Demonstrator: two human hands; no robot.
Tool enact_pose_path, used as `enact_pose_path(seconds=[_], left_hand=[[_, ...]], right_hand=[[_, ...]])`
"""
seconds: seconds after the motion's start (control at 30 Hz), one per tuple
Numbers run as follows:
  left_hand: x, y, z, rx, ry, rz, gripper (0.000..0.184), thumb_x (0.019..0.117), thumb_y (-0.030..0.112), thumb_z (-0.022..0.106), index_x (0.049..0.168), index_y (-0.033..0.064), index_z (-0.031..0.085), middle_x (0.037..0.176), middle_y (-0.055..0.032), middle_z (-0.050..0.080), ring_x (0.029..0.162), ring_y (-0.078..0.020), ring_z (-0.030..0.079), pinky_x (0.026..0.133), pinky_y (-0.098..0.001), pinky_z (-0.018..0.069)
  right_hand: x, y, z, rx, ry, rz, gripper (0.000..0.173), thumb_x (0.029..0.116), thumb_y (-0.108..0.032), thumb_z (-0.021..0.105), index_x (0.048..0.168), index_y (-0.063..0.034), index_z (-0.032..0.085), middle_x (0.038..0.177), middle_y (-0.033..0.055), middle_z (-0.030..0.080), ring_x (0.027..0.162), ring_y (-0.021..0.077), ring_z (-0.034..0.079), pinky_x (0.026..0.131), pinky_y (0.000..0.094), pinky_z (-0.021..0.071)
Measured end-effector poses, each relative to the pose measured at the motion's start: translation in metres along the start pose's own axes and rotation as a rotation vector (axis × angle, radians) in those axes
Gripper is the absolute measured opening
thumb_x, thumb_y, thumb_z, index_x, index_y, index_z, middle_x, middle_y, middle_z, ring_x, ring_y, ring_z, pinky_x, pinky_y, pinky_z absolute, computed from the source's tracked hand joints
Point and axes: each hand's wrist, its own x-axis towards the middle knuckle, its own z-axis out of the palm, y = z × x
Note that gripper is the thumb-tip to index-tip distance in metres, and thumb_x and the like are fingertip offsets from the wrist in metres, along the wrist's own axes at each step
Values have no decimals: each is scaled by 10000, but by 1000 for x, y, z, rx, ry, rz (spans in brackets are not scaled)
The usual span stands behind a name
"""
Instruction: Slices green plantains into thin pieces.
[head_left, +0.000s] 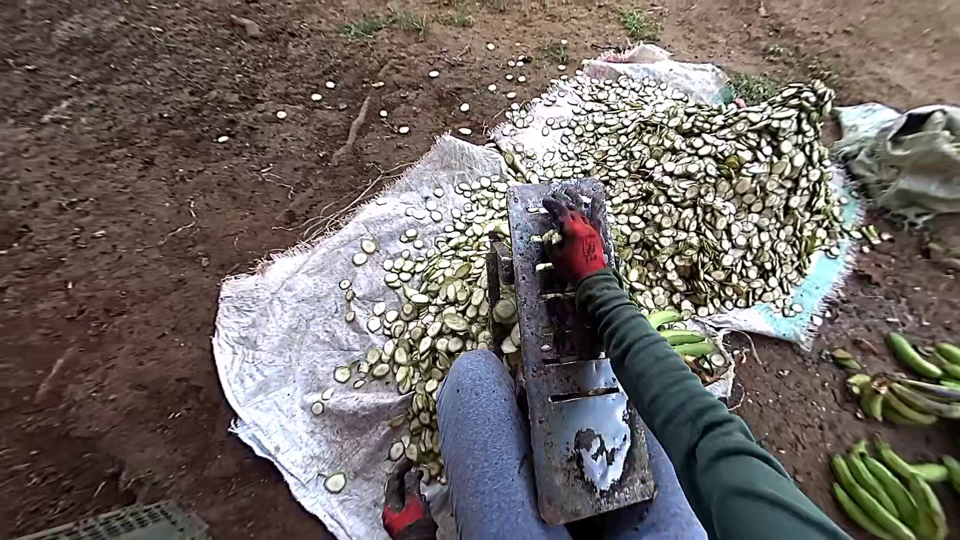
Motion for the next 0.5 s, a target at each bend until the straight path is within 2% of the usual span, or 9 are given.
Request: enact_pose_path(seconds=[0.07,0.13,0.17,0.23,0.27,0.33,0.4,0.47,0.5], left_hand=[[-2,-2,-4,11,0,2,346,1051,108,467,1340,-48,578,1297,-273,618,1036,-344,663,911,-504,534],[-2,-13,-7,29,-22,-3,351,1047,104,476,1349,-49,573,1290,-276,623,1045,-350,662,918,-516,530],[-1,-20,-8,35,-37,-1,360,1043,104,473,1352,-57,564,1291,-282,616,1055,-350,655,925,-516,526],[0,-31,-11,35,-53,-14,370,1034,102,476,1354,-67,555,1304,-287,601,1071,-343,644,938,-502,523],[-1,-32,-10,27,-56,-32,371,1040,97,471,1362,-72,544,1320,-292,589,1072,-342,645,941,-495,523],[-1,-33,-7,21,-50,-57,374,1048,107,457,1370,-64,541,1315,-281,590,1045,-323,649,929,-478,527],[0,-29,-6,19,-36,-62,372,1045,111,458,1364,-57,551,1294,-275,603,1029,-322,649,919,-481,528],[1,-19,-7,17,-19,-49,372,1049,112,460,1363,-64,552,1285,-290,606,1023,-341,656,914,-495,531],[1,-13,-9,11,-13,-37,374,1053,117,456,1365,-67,547,1289,-296,602,1021,-344,656,912,-495,532]], right_hand=[[-35,-1,2,-2,50,-37,577,893,-168,696,1449,-84,569,1386,251,598,1266,437,590,1047,633,453],[-122,8,13,0,180,-140,490,908,-146,630,1397,-107,635,1387,182,634,1304,391,589,1113,643,416],[-173,12,20,11,261,-180,411,932,-149,576,1322,-105,698,1322,173,684,1266,390,626,1083,656,440],[-264,9,21,69,292,-176,359,999,-172,495,1268,-106,724,1335,149,685,1348,361,569,1175,660,332],[-288,9,21,60,272,-170,358,1020,-214,478,1283,-132,706,1364,111,675,1389,322,536,1203,639,289],[-275,9,18,1,244,-173,401,1005,-309,507,1317,-137,694,1365,93,678,1378,339,546,1167,667,311],[-200,9,9,-49,125,-138,538,930,-329,617,1410,-85,627,1431,139,624,1413,414,487,1162,733,249],[-106,9,2,-115,-79,-28,690,954,-345,632,1580,-152,417,1638,82,395,1566,358,213,1228,688,52],[-65,7,1,-154,-113,24,716,969,-371,611,1607,-166,358,1668,67,339,1579,334,180,1245,652,48]])
